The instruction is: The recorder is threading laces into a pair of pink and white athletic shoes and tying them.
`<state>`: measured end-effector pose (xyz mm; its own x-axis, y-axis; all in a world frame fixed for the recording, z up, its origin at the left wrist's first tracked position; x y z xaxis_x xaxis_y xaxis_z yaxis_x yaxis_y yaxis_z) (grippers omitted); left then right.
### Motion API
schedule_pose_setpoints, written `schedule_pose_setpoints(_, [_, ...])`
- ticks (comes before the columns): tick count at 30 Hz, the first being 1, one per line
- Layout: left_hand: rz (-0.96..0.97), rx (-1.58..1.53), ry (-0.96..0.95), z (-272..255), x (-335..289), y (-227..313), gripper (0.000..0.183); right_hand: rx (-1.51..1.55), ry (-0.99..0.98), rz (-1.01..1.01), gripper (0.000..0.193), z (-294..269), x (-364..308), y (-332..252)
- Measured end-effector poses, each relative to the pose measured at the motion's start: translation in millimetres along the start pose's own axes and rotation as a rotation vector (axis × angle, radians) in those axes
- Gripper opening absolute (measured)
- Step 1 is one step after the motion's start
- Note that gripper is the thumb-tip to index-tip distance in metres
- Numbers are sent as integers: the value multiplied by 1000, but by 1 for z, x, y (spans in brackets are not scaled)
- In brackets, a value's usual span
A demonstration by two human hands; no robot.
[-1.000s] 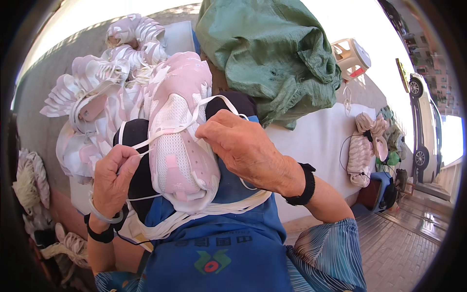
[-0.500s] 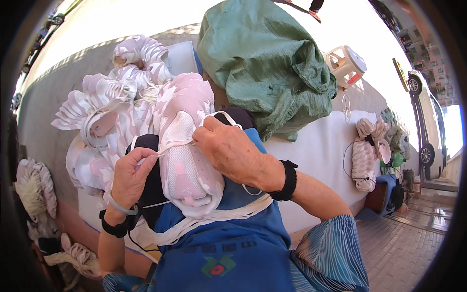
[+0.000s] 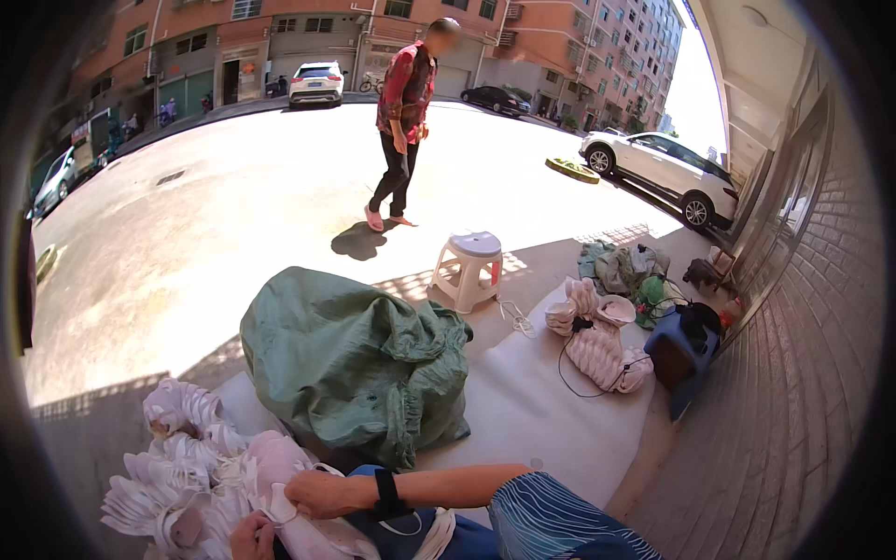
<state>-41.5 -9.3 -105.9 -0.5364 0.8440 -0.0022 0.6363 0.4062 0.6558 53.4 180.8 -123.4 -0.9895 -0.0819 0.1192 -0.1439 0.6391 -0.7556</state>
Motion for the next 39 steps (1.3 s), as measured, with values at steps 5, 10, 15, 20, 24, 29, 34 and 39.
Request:
schedule_pose_setpoints(5, [60, -55, -14, 6, 10, -13, 21, 272, 152, 167, 17, -3, -11, 2])
schedule_pose_setpoints(10, [73, -96, 16, 7, 12, -8, 20, 255, 308, 66, 18, 14, -15, 0])
schedule_pose_setpoints(15, [61, -161, 43, 8, 17, -1, 21, 289, 293, 54, 18, 18, -19, 13])
schedule_pose_setpoints(20, [-20, -149, -19, 13, 12, -21, 23, 143, 355, 39, 30, 25, -32, -9])
schedule_pose_setpoints(24, [33, -99, 209, 31, 4, -44, 13, -22, 177, 189, 48, 5, -38, -49])
schedule_pose_setpoints(29, [-47, -238, 187, 28, 14, -16, 15, -260, 163, 317, 51, -1, -43, -62])
schedule_pose_setpoints(34, [-73, -242, 187, 27, 11, -21, 13, -236, 102, 358, 42, 15, -38, -58])
schedule_pose_setpoints(39, [-46, -192, 235, 28, 7, -23, 13, -384, 113, 206, 31, 26, -39, -49])
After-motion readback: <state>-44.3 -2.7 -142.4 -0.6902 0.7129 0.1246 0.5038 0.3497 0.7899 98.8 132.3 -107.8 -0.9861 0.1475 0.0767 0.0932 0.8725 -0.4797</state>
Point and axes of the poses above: each hand's wrist, its own x-axis towards the middle knuckle, its own z-axis out of the palm, y = z × x, the point moved 2 cm from there along x, towards the middle knuckle, and after that the axes turned 10 degrees about x, right-handed, at the moved point
